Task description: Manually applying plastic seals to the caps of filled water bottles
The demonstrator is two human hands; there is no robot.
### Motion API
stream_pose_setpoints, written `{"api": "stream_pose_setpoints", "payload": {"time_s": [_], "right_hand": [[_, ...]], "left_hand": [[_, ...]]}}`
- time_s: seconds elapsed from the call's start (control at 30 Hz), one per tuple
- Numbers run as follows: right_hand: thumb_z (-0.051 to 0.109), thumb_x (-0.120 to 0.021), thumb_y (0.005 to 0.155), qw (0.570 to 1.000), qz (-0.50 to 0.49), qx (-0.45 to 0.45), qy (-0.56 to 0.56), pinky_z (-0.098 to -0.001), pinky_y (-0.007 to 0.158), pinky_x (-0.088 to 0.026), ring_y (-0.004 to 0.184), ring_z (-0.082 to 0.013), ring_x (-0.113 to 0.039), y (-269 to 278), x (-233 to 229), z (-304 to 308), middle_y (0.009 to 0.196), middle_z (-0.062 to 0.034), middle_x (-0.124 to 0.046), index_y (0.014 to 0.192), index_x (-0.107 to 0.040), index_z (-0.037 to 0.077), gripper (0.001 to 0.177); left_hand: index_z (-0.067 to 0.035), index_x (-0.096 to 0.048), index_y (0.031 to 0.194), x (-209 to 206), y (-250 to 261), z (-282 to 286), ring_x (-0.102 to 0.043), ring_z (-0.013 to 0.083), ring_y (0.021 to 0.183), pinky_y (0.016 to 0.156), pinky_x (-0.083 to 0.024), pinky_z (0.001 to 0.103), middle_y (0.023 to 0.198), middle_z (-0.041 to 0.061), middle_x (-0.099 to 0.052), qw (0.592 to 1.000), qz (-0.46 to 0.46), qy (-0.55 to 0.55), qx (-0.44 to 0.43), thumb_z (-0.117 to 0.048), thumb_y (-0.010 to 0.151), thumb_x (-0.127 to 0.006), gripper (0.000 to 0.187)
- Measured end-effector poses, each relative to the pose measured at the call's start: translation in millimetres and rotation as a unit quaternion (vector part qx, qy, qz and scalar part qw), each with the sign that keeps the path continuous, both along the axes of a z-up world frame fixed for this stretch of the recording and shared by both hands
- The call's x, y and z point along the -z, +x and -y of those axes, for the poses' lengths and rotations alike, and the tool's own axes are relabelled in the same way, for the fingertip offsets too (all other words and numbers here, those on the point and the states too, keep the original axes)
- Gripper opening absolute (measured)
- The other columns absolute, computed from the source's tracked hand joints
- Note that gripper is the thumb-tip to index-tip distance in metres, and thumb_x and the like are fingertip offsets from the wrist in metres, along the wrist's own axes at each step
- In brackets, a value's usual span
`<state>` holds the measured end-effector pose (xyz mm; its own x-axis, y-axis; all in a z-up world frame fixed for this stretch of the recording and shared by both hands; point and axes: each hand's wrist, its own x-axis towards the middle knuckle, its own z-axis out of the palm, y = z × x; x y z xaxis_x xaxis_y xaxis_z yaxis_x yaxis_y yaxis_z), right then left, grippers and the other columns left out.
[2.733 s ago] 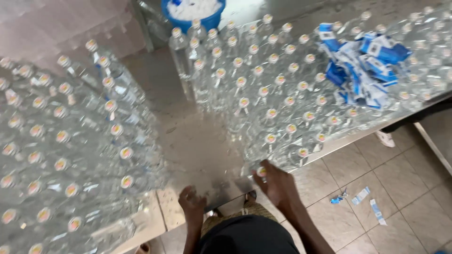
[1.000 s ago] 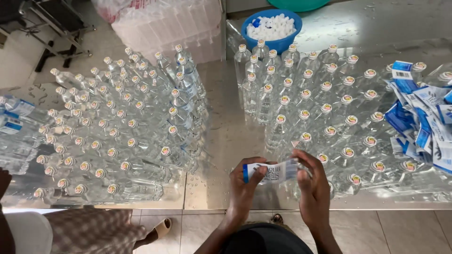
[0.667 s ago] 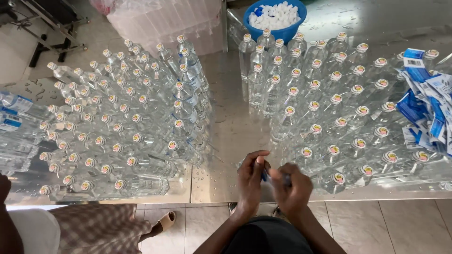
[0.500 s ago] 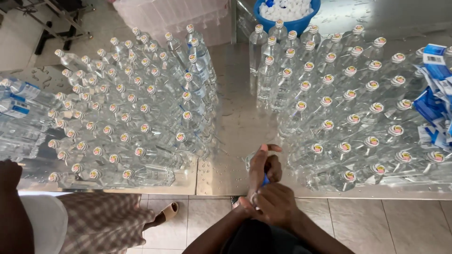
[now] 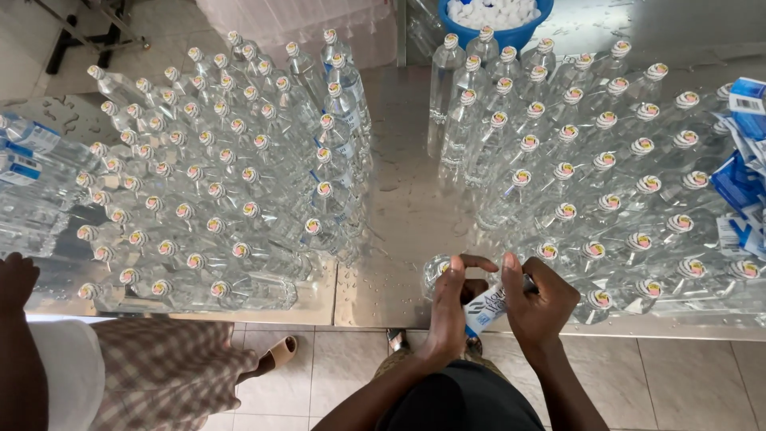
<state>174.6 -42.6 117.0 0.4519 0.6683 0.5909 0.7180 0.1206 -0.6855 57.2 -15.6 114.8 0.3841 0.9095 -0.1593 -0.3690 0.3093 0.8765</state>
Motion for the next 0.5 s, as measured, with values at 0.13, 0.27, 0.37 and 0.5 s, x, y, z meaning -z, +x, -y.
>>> {"api": "stream_pose_setpoints", "payload": {"time_s": [0.13, 0.27, 0.37, 0.5], "right_hand": [[0.024, -0.075, 0.108, 0.998, -0.034, 0.032, -0.037, -0.0329, 0.056, -0.017, 0.059, -0.0077, -0.020, 5, 13, 5, 0.056, 0.0010, -0.028, 0.065, -0.046, 0.009, 0.054], [0.039, -0.082, 0.098, 0.970, -0.164, 0.049, -0.174, -0.0322, 0.050, -0.028, 0.048, -0.0085, -0.040, 9, 17, 3, 0.057, -0.0005, -0.056, 0.085, -0.072, 0.009, 0.034], [0.026, -0.082, 0.100, 0.954, -0.235, 0.007, -0.185, -0.0366, 0.064, -0.045, 0.062, -0.0126, -0.052, 4, 4, 3, 0.066, -0.0064, -0.065, 0.102, -0.074, 0.010, 0.018], [0.025, -0.069, 0.109, 0.972, -0.194, -0.077, -0.110, -0.0516, 0.098, -0.056, 0.111, -0.0342, -0.069, 7, 0, 5, 0.119, -0.0216, -0.069, 0.138, -0.063, 0.001, 0.038]], "left_hand": [[-0.009, -0.071, 0.119, 17, -20, -7, -0.071, 0.0194, 0.100, 0.086, -0.057, 0.034, 0.108, 0.007, -0.072, 0.998, -0.012, 0.043, 0.051, -0.078, 0.100, -0.040, 0.078], [-0.006, -0.077, 0.120, 37, -26, -9, -0.076, 0.0208, 0.109, 0.088, -0.063, 0.032, 0.117, 0.009, -0.080, 0.994, -0.091, 0.022, 0.060, -0.028, 0.087, -0.088, 0.041], [0.000, -0.080, 0.108, 64, -25, -11, -0.072, 0.0122, 0.084, 0.070, -0.060, 0.024, 0.093, 0.009, -0.081, 0.997, -0.072, -0.020, 0.016, -0.011, 0.079, -0.097, 0.035], [0.003, -0.077, 0.099, 76, -24, -17, -0.066, 0.0072, 0.074, 0.066, -0.054, 0.019, 0.079, 0.009, -0.077, 0.999, -0.042, 0.006, -0.022, -0.014, 0.068, -0.107, 0.046]]}}
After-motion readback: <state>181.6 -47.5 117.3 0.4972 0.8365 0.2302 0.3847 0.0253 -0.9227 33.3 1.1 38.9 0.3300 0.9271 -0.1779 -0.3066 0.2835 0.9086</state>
